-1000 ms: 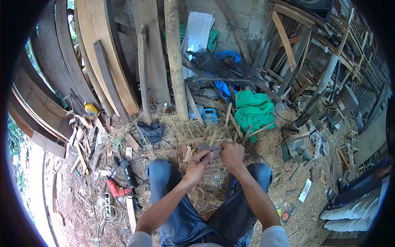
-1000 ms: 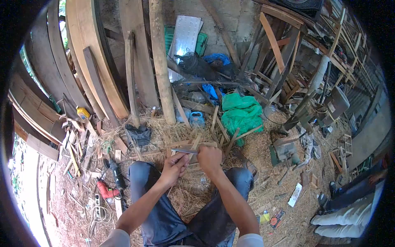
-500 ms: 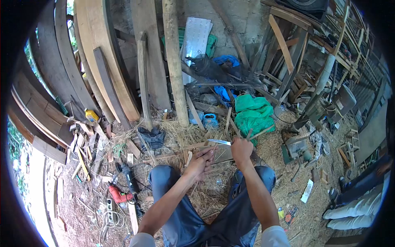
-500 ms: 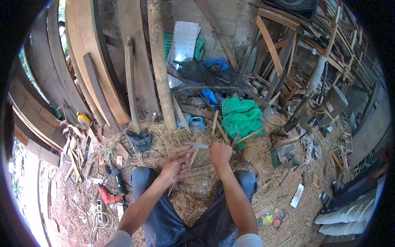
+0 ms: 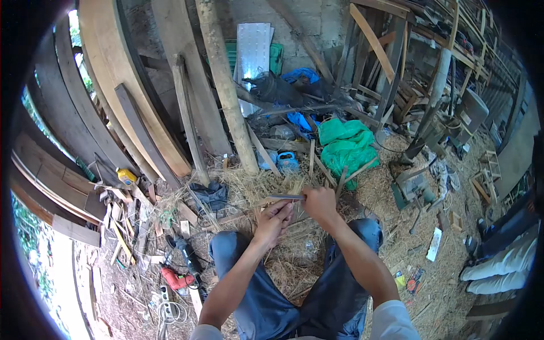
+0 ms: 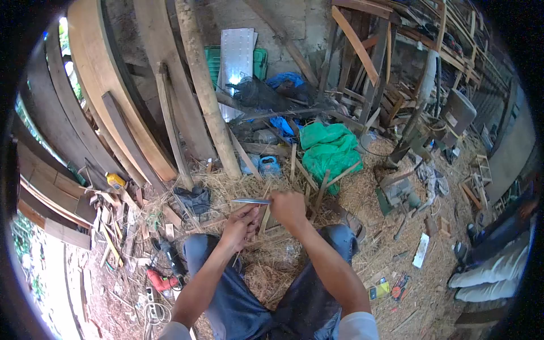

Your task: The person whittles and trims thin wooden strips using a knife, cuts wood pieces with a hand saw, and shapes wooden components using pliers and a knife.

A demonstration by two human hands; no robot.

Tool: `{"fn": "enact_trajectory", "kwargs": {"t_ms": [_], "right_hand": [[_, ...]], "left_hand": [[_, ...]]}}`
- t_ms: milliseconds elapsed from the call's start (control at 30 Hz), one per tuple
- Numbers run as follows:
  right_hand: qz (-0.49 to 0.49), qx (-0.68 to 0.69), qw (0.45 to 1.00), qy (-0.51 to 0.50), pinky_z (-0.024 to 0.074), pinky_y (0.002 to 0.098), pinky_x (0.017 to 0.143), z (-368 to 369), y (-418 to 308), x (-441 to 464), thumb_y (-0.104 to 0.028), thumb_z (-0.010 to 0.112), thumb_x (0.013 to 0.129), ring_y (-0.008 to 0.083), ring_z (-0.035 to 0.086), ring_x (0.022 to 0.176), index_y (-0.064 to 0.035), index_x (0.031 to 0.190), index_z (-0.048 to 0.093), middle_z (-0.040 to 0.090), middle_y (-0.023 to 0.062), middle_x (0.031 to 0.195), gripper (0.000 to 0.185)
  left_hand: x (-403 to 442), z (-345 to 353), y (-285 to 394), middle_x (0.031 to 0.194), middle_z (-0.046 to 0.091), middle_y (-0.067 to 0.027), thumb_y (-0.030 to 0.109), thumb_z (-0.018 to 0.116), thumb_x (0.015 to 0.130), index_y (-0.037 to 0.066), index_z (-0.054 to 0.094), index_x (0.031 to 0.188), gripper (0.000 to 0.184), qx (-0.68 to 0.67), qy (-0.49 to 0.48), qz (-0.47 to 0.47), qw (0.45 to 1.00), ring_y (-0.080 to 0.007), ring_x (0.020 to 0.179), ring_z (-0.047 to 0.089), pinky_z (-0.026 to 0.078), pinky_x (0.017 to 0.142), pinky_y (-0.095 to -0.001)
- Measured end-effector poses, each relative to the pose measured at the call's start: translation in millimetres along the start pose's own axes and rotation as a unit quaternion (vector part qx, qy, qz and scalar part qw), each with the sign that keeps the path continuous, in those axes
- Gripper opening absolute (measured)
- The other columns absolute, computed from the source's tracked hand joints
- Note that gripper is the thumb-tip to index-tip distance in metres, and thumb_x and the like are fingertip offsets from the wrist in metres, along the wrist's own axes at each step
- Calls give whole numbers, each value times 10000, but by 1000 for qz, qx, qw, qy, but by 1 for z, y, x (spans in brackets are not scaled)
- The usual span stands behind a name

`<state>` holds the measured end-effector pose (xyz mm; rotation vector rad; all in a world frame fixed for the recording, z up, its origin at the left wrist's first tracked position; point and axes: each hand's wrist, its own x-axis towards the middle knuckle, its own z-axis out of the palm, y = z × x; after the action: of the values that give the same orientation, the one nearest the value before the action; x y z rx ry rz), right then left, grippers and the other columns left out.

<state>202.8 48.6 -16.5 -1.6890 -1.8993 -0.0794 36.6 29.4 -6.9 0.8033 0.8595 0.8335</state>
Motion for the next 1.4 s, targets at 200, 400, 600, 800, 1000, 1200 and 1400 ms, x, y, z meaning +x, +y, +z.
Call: {"fn": "enact_trajectory", "kwargs": {"t_ms": [200, 400, 600, 800, 1000, 1200, 1400], "right_hand": [[-4, -73, 994, -80, 502, 399, 522, 15, 8, 5, -150, 588, 728, 294, 648, 599, -73, 706, 624, 634, 150, 644, 87], [178, -139, 974, 24, 517, 418, 550, -2, 65, 18, -168, 592, 742, 332, 628, 590, -81, 677, 648, 627, 156, 647, 123], [89, 1, 993, 83, 495, 424, 542, -4, 27, 0, -187, 647, 691, 303, 621, 567, -88, 687, 649, 604, 138, 582, 100], [-22, 3, 999, -28, 495, 406, 549, 3, 8, -2, -166, 597, 725, 290, 632, 578, -92, 700, 645, 625, 137, 625, 91], [179, -122, 976, -19, 506, 437, 578, 10, 51, 23, -151, 591, 735, 337, 627, 591, -74, 703, 673, 617, 162, 611, 117], [135, -72, 988, 36, 507, 408, 558, -16, 50, 16, -198, 600, 750, 310, 637, 613, -96, 751, 677, 630, 155, 649, 128], [-3, 33, 999, 5, 495, 430, 559, 0, 10, -4, -169, 619, 694, 323, 615, 578, -104, 707, 659, 604, 144, 588, 77]], "left_hand": [[-5, 5, 1, 668, 381, 46, 168, 507, 928, 73, 575, 1147, 248, -22, 1, -5, 1000, -29, 476, 275, 179, 386, -188], [-23, 5, 6, 653, 383, 62, 182, 491, 940, 90, 563, 1177, 264, -18, -5, -9, 1000, -29, 460, 249, 180, 393, -192], [-11, 2, 7, 645, 387, 56, 173, 506, 934, 85, 578, 1167, 259, 56, 12, 57, 997, -26, 470, 271, 195, 395, -195], [-15, 13, 4, 644, 411, 50, 167, 513, 929, 73, 585, 1156, 256, 121, 19, 83, 989, -21, 461, 291, 203, 388, -195], [-34, 18, 14, 626, 398, 64, 163, 501, 936, 61, 596, 1124, 234, 67, -7, 58, 996, -20, 458, 285, 211, 392, -188], [-35, -1, 20, 678, 472, 46, 176, 521, 931, 84, 602, 1136, 239, 138, 47, 97, 985, -19, 500, 357, 286, 426, -182], [-3, 5, -12, 630, 425, 59, 177, 528, 927, 72, 596, 1132, 240, 229, 22, 204, 951, -15, 477, 304, 229, 412, -191]]}}
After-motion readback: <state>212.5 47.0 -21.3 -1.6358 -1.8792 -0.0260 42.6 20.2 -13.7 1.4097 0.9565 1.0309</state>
